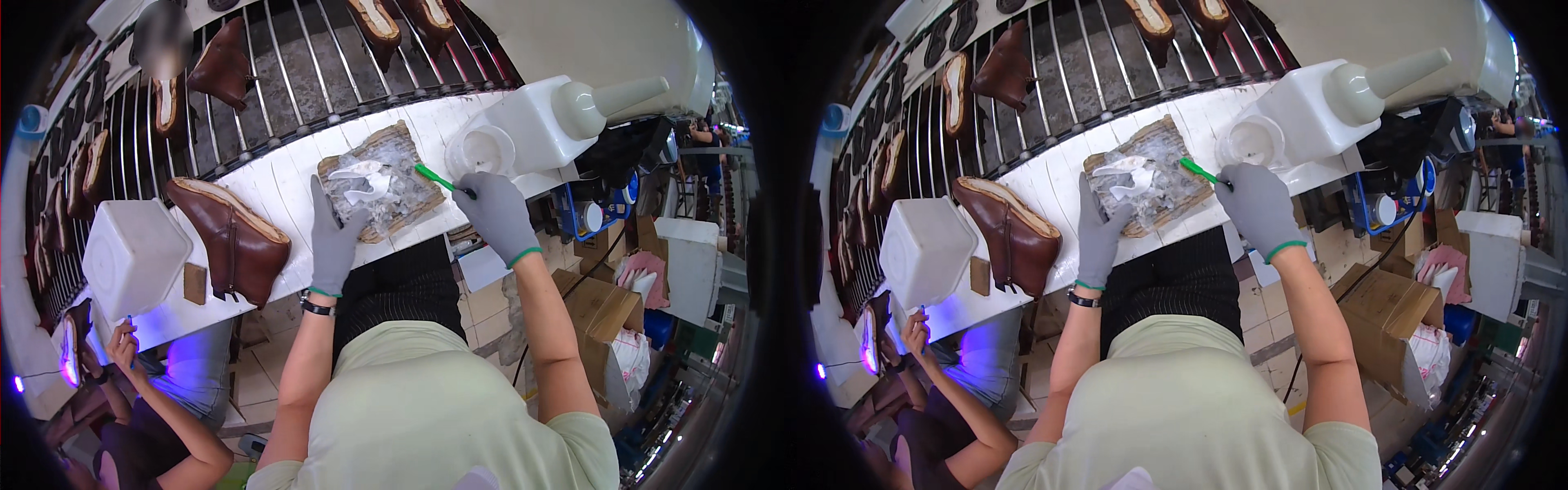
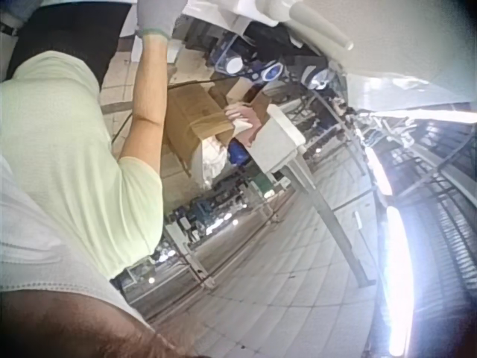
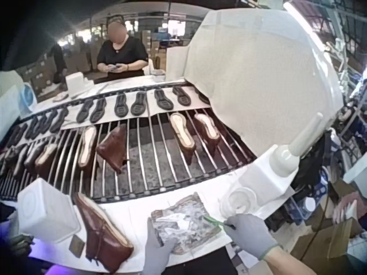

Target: Applying glue to the bottom and side edges of leather shoe uppers on a conveyor production line using a brush.

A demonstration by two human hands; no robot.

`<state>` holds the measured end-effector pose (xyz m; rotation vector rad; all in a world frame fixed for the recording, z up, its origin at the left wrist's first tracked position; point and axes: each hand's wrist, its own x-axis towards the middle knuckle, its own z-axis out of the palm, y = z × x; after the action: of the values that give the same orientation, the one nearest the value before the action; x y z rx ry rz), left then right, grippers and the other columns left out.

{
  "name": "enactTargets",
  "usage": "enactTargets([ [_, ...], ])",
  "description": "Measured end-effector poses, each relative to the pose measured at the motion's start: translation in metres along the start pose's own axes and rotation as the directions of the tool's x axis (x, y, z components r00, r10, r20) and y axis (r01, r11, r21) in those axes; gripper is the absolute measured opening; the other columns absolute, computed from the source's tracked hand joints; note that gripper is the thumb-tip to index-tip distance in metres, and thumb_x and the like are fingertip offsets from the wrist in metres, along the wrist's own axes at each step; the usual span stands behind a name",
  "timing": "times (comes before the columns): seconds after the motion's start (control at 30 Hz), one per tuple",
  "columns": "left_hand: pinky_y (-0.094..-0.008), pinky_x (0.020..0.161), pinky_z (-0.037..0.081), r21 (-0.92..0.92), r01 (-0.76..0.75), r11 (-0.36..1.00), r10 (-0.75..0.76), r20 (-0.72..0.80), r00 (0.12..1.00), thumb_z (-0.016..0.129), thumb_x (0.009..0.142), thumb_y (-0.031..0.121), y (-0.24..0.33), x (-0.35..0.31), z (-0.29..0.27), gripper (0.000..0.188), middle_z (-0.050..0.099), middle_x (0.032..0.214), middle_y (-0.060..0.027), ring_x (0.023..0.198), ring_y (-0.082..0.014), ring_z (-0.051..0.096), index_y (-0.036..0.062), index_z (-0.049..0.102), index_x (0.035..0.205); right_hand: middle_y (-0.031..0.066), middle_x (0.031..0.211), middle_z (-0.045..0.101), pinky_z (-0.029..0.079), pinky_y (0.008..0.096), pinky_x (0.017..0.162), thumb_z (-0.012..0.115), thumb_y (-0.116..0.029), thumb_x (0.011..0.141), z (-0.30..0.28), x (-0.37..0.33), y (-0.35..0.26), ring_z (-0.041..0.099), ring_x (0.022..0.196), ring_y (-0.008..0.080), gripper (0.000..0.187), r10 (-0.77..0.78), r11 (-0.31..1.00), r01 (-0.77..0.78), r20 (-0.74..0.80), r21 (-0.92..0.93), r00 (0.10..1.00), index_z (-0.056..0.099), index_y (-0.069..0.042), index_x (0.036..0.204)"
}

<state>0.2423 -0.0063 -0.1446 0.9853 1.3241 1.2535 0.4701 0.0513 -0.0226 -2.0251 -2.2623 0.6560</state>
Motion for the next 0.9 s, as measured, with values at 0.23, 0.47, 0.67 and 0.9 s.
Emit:
enactTargets([
  [0.23, -0.0327, 0.108, 0.035, 0.246, 0.036, 0.969, -0.016, -0.084, 0.996, 0.075, 0.078, 0.008, 0.012, -0.011, 0.025, 0.108, 0.036, 0.145, -0.0208, 0.128, -0.0266, 0.042, 0.0006, -0.003, 0.152, 0.0142, 0.079, 0.063, 0.051, 0.0436, 0.067, 0.055, -0.019, 0.089, 0.016, 0.011, -0.010, 0.064, 0.075, 0.0323, 0.017, -0.129, 0.964, 0.099, -0.111, -0.246, 0.985, 0.062, -0.006, 0.083],
  [0.47, -0.0334, 0.104, 0.040, 0.025, 0.042, 0.999, -0.043, 0.044, 0.998, 0.074, 0.078, 0.009, 0.002, 0.003, 0.010, 0.105, 0.044, 0.140, -0.0224, 0.124, -0.0269, 0.049, 0.0043, 0.001, 0.153, 0.0132, 0.079, 0.062, 0.052, 0.0430, 0.064, 0.053, -0.014, 0.089, 0.022, 0.029, -0.009, 0.065, 0.072, 0.0314, 0.011, -0.217, 0.915, 0.184, -0.054, -0.360, 0.975, 0.060, -0.006, 0.087],
  [0.67, -0.0325, 0.102, 0.042, -0.012, 0.044, 0.999, -0.044, 0.055, 0.998, 0.073, 0.079, 0.009, -0.006, 0.006, 0.009, 0.103, 0.047, 0.137, -0.0220, 0.122, -0.0257, 0.051, 0.0033, 0.002, 0.153, 0.0147, 0.079, 0.061, 0.051, 0.0453, 0.063, 0.054, -0.016, 0.090, 0.027, 0.041, -0.005, 0.064, 0.070, 0.0338, 0.012, -0.222, 0.904, 0.216, 0.029, -0.369, 0.975, 0.058, -0.006, 0.085],
  [0.9, -0.0330, 0.099, 0.045, 0.013, 0.059, 0.998, -0.060, 0.058, 0.997, 0.072, 0.081, 0.010, -0.005, 0.008, 0.002, 0.101, 0.050, 0.135, -0.0234, 0.118, -0.0274, 0.055, 0.0032, 0.002, 0.153, 0.0148, 0.086, 0.062, 0.055, 0.0394, 0.064, 0.056, -0.007, 0.083, 0.039, 0.049, -0.022, 0.068, 0.074, 0.0298, 0.010, -0.269, 0.849, 0.276, 0.080, -0.452, 0.960, 0.061, -0.004, 0.091],
])
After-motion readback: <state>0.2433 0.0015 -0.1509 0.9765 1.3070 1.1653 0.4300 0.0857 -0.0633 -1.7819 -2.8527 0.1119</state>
